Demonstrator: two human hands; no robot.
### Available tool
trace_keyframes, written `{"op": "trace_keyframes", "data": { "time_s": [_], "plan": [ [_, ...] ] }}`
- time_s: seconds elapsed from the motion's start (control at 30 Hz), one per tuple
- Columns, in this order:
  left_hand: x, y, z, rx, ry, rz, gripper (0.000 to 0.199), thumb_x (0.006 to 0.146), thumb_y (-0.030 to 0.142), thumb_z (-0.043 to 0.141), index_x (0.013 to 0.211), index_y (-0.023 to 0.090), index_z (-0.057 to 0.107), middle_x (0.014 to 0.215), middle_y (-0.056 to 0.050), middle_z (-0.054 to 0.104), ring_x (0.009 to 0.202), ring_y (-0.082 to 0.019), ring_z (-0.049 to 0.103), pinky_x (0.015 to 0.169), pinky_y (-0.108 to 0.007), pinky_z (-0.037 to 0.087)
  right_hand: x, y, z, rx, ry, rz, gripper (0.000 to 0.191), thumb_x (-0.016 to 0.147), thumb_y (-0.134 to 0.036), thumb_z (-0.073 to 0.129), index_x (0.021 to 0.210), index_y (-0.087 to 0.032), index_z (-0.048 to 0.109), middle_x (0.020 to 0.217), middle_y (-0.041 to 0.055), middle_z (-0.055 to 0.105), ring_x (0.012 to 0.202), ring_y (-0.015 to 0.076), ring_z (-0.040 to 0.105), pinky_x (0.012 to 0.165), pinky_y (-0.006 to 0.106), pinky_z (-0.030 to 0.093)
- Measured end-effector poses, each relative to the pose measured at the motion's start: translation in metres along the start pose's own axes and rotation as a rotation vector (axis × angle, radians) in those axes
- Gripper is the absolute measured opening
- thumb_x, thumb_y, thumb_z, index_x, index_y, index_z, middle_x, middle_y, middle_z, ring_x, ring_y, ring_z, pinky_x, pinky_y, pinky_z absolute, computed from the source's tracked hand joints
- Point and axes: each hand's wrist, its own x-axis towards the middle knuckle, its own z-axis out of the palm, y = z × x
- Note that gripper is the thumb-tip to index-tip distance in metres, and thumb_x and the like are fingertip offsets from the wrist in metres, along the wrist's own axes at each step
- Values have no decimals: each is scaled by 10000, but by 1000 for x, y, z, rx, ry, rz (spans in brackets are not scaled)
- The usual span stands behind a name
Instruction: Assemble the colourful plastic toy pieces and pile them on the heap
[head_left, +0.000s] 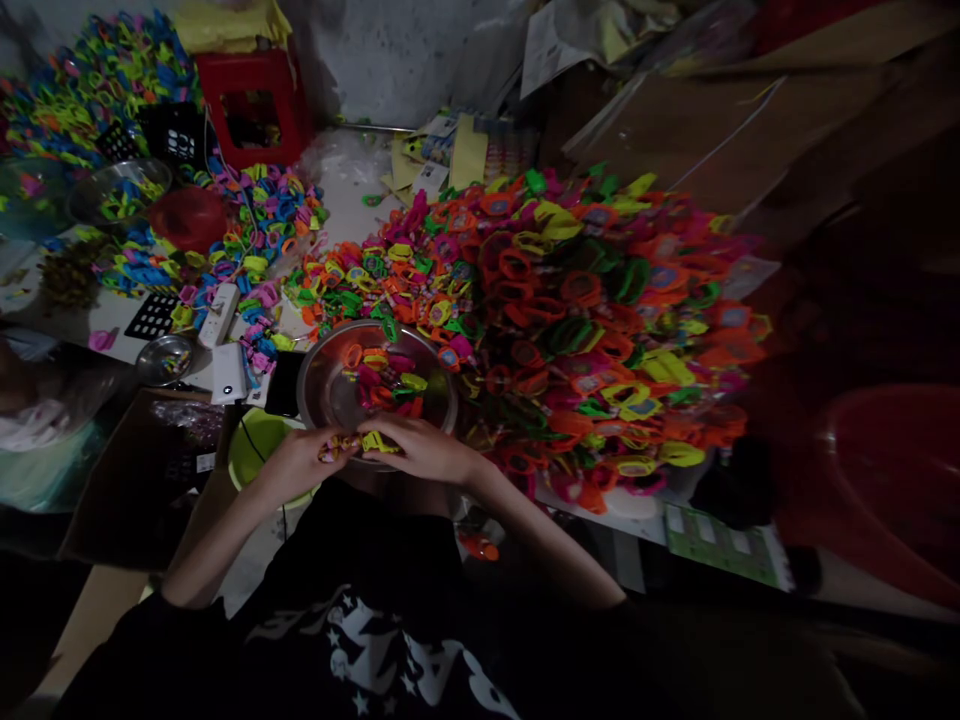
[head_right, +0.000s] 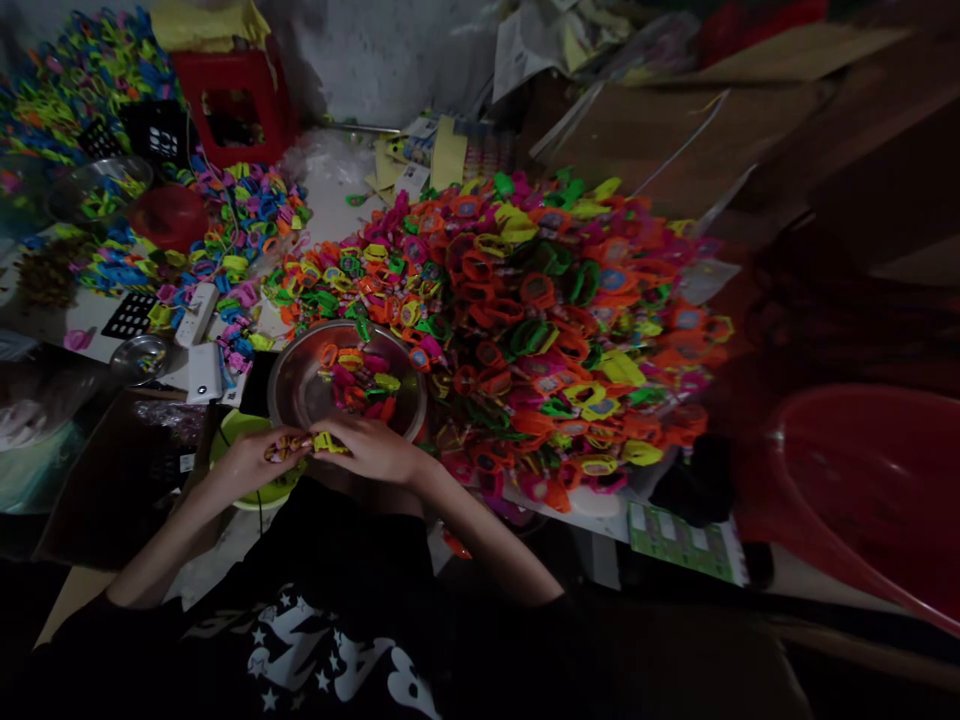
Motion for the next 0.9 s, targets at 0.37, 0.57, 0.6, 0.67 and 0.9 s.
{"op": "trace_keyframes", "data": {
  "time_s": [0.37,0.57,0.6,0.67,0.9],
  "plan": [
    [6,-13,2,60,-184,147,197,848,240,554,1011,195,655,811,-23,714,687,-137,657,653,-197,452,-1,-3,7,-210,-217,63,224,952,-344,418,1054,-176,525,1003,83,619,859,187,605,710,275,458],
    [4,-14,1,56,-212,173,160,850,261,559,949,187,660,790,-24,705,688,-141,650,632,-197,434,-3,-2,7,-180,-201,45,238,957,-352,397,1028,-200,567,995,59,632,827,164,591,688,255,433],
    [4,-14,2,30,-226,165,159,851,267,560,942,185,662,791,-24,707,692,-142,652,629,-197,433,-3,-1,7,-134,-204,53,242,956,-357,398,1023,-201,570,989,55,636,832,162,592,697,253,435],
    [5,-17,6,-51,-260,143,169,849,286,568,940,181,664,804,-23,713,691,-140,653,624,-195,435,-3,2,9,-34,-234,89,237,947,-353,417,1028,-192,572,983,55,645,852,168,599,723,259,444],
    [16,-44,28,-162,-145,-77,231,814,365,593,862,148,655,762,-35,704,662,-162,628,604,-224,449,-24,26,-47,177,-402,266,213,884,-311,496,989,-167,614,960,65,671,861,195,624,758,297,484]
  ]
}}
